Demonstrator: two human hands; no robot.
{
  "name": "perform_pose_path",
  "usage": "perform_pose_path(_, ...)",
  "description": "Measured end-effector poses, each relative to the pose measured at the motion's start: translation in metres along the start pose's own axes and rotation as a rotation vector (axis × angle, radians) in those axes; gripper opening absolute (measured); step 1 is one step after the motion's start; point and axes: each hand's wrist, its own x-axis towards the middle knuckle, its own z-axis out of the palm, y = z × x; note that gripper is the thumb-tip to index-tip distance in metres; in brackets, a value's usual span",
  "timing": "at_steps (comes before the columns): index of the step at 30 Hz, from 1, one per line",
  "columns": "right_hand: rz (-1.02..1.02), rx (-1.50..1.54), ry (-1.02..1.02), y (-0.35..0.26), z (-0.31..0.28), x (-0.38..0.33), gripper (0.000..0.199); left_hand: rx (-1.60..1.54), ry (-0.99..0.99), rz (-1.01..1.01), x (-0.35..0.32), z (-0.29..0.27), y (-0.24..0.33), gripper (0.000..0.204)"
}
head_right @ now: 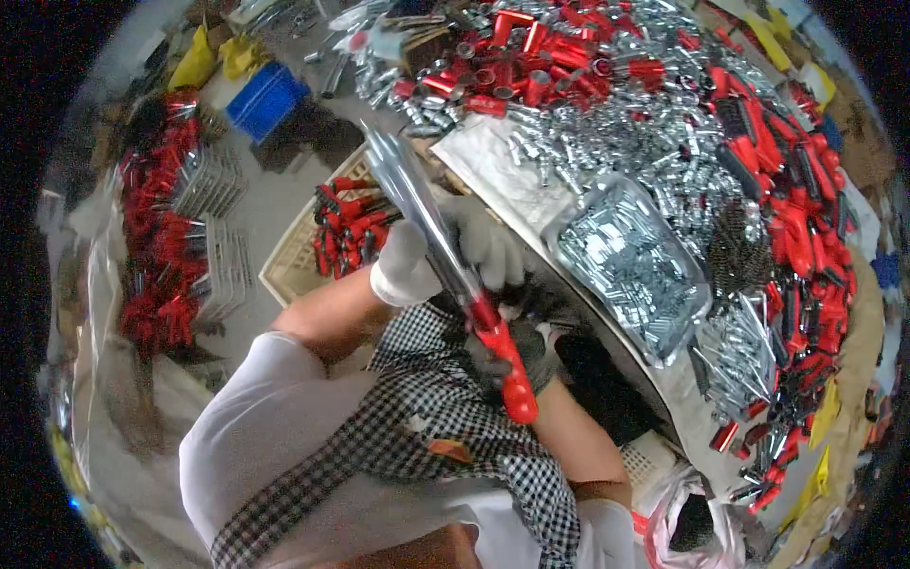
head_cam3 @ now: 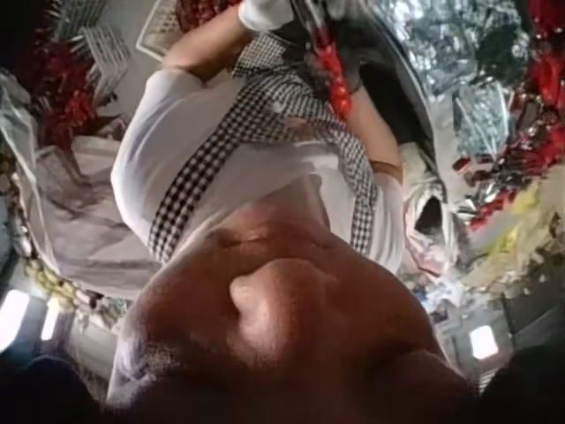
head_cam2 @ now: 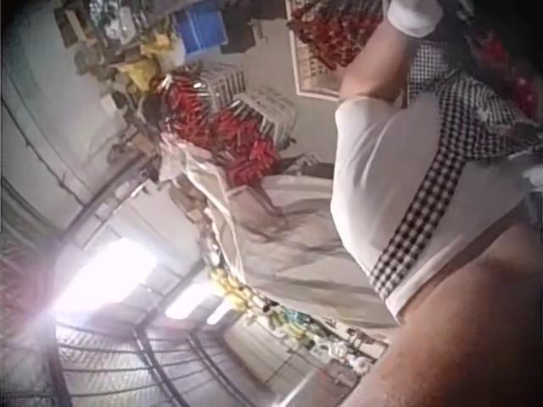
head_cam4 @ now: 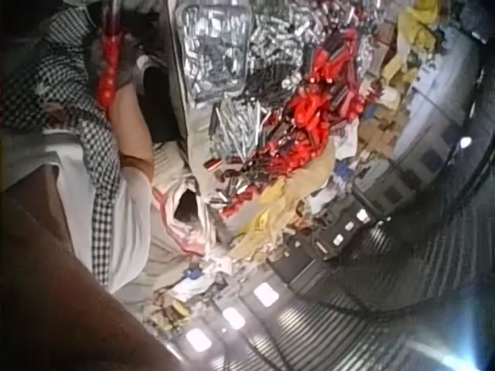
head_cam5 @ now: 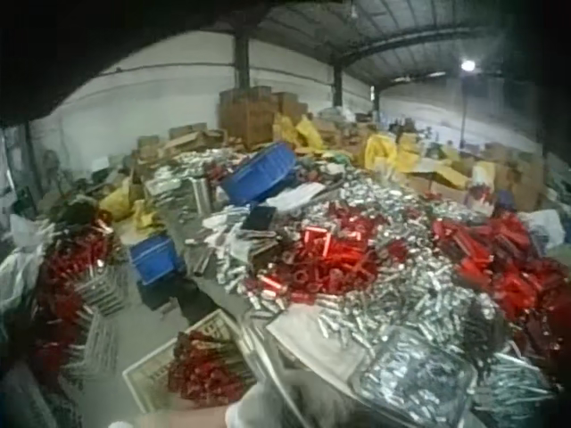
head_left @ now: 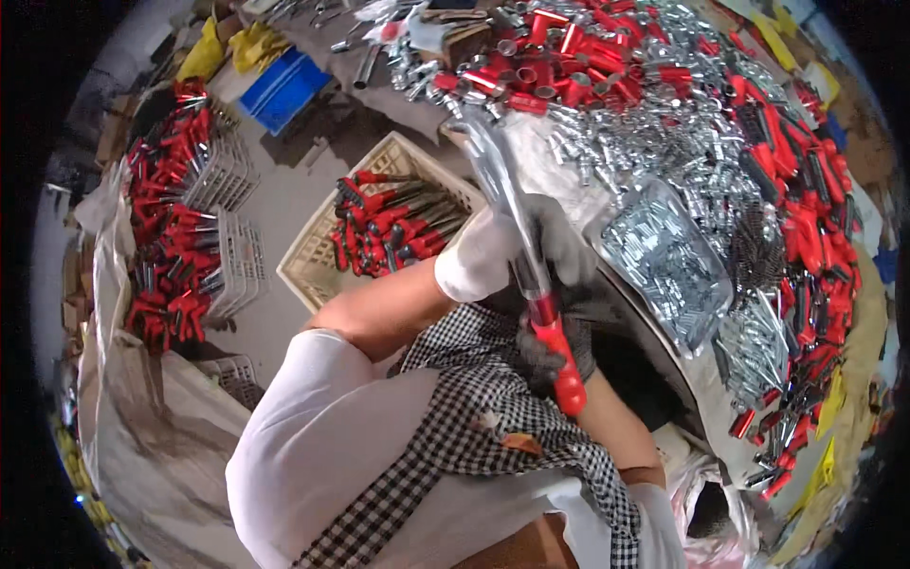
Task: Assembling red plastic handles onto silver metal rods using a hand-operated crimping tool at a factory workstation.
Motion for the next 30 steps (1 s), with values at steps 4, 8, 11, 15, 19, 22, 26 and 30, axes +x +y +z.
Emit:
perform_pose_path(4, -0.037, -0.366, 0.431, -0.008, 0.05, 0.042, 0.08, 0.119, 0.577, -0.382, -0.051, -0.016, 0.014, 0.026)
perform_pose_path(8, -0.083, -1.118, 0.491, 0.002, 0.011, 0.035, 0.052, 0.111, 0.954, -0.595, -0.114, -0.092, 0.052, 0.018)
perform_pose_path(11, -0.079, -0.506, 0.88, 0.001, 0.0, 0.012, 0.038, 0.965, 0.766, -1.078, -0.179, -0.168, 0.083, 0.018)
perform_pose_path(15, -0.399, -0.619, 0.823, 0.0, -0.019, -0.008, 0.04, 1.713, 0.157, -1.43, -0.181, -0.244, 0.1, 0.035)
perform_pose_path(19, -0.461, -0.411, 0.73, -0.008, -0.052, -0.018, 0.039, 1.877, -0.319, -1.586, -0.122, -0.321, 0.077, 0.039)
perform_pose_path(22, -0.471, -0.04, 0.714, -0.007, -0.093, -0.039, 0.037, 1.749, -0.141, -1.897, -0.132, -0.388, 0.057, 0.056)
perform_pose_path(26, -0.468, -0.73, 0.955, 0.002, -0.005, -0.026, 0.034, 1.954, -0.224, -2.067, -0.19, -0.417, 0.004, 0.062)
perform_pose_path(30, -0.531, -0.882, 1.066, 0.019, -0.009, -0.043, 0.033, 2.128, -0.271, -1.872, -0.147, -0.368, 0.029, 0.055)
